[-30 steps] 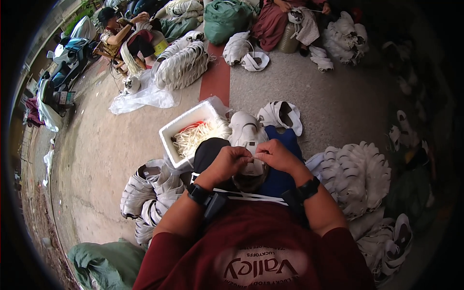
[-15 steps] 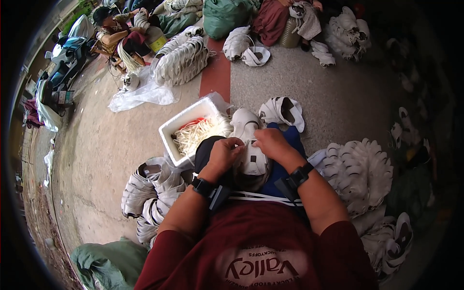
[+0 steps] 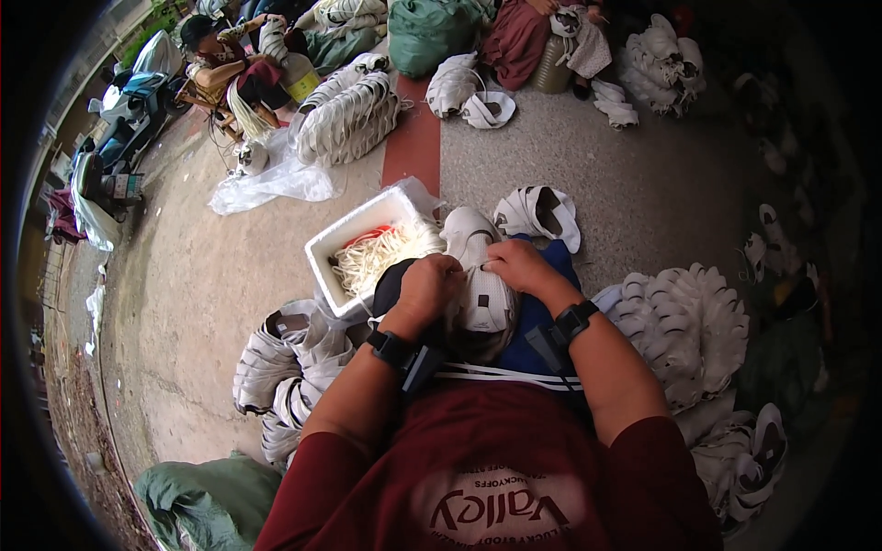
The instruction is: Assembling white shoe uppers by threading and tying components together.
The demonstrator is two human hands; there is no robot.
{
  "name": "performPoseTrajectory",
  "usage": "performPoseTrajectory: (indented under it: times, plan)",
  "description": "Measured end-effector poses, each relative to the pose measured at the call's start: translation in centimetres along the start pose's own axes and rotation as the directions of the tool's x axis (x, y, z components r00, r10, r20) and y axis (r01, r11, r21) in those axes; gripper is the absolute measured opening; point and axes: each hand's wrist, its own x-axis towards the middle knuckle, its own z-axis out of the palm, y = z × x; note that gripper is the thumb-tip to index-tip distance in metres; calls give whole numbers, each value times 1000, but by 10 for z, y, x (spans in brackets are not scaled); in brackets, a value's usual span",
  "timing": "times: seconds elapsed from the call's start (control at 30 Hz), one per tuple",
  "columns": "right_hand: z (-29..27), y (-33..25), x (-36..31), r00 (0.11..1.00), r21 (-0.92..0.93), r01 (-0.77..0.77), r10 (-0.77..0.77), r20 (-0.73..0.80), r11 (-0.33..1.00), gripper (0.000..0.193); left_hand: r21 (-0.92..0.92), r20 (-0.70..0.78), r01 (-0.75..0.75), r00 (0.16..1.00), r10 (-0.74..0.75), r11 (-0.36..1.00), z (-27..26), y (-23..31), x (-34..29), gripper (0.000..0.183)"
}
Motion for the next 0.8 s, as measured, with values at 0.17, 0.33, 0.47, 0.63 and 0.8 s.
performPoseTrajectory:
  times: [0.17, 0.33, 0.47, 0.63, 0.8]
  plan:
    - [-4, 2, -2, 996, 142, -78, 71, 53, 987, 22, 0, -60, -75, 995, 75, 997, 0, 6, 5, 8]
    - [-5, 0, -3, 994, 149, -105, 97, 58, 983, 23, 59, -20, -71, 997, 73, 996, 4, 11, 9, 5]
    - [-3, 4, -4, 998, 152, -64, 61, 22, 986, 22, 42, -6, -113, 994, 113, 993, 6, 1, 13, 6]
    - [-3, 4, -4, 997, 151, -78, 77, 18, 985, 23, -220, 88, -108, 988, 130, 969, 7, -9, 14, 9]
    - [-3, 2, -5, 995, 157, -101, 98, 25, 982, 24, -243, 90, -115, 986, 141, 963, 7, -8, 13, 10]
